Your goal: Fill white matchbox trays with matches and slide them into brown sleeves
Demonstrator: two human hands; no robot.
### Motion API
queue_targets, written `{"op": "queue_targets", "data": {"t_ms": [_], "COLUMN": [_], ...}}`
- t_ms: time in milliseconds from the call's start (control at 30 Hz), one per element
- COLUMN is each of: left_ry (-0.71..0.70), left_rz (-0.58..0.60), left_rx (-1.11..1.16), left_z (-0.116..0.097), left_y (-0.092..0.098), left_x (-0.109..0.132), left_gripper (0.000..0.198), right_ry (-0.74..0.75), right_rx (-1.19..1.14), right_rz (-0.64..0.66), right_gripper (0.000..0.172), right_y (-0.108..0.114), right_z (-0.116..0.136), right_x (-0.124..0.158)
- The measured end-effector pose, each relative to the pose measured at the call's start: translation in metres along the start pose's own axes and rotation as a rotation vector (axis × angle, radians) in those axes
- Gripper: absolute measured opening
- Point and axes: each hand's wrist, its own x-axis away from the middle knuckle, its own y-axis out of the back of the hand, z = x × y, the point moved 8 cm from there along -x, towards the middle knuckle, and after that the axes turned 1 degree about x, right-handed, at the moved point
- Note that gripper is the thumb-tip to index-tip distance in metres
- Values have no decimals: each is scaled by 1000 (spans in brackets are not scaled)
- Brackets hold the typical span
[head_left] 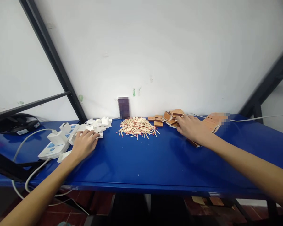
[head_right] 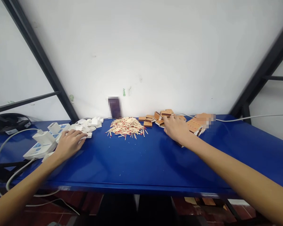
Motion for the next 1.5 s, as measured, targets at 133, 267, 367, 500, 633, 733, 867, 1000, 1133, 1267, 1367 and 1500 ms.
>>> {"op": "queue_targets", "data": {"t_ms": [133, 267, 367, 500, 633, 733, 867, 1000, 1133, 1267, 1367, 1500], "left_ry": [-13, -101, -243, -432, -492, -485, -468, -377, -152, 62, 133, 110], "left_rz": [-117, -242, -307, -186, -75, 43, 59, -66, -93, -95, -116, -162], "left_rx": [120, 302, 473, 693, 867, 935, 1036, 1065, 1060, 1115, 1176, 1171], "left_z": [-5, -20, -44, -96, -143, -167, -177, -160, -129, -100, -92, -98], "left_y": [13, 31, 42, 43, 50, 52, 61, 60, 31, -1, -10, -4], "left_x": [0, 0, 4, 12, 15, 9, -7, -39, -77, -91, -86, -77], "left_gripper": [29, 23, 16, 17, 18, 22, 27, 20, 26, 37, 38, 37], "right_ry": [-36, -17, -7, 11, 211, 344, 347, 370, 312, 312, 319, 282], "right_rx": [-44, -69, -88, -73, -214, -363, -334, -374, -437, -438, -380, -351], "right_rz": [176, 208, 192, 133, 179, 280, 281, 186, 106, 14, -11, -4], "right_gripper": [32, 30, 30, 34, 28, 22, 25, 32, 34, 25, 21, 21], "right_y": [-17, -25, -23, -6, 6, 7, 10, 13, 9, 11, 8, -3], "right_z": [-10, -11, -11, 0, 35, 57, 62, 72, 85, 100, 108, 110], "right_x": [-15, -21, -23, -16, 8, 30, 37, 22, -3, -17, -19, -20]}}
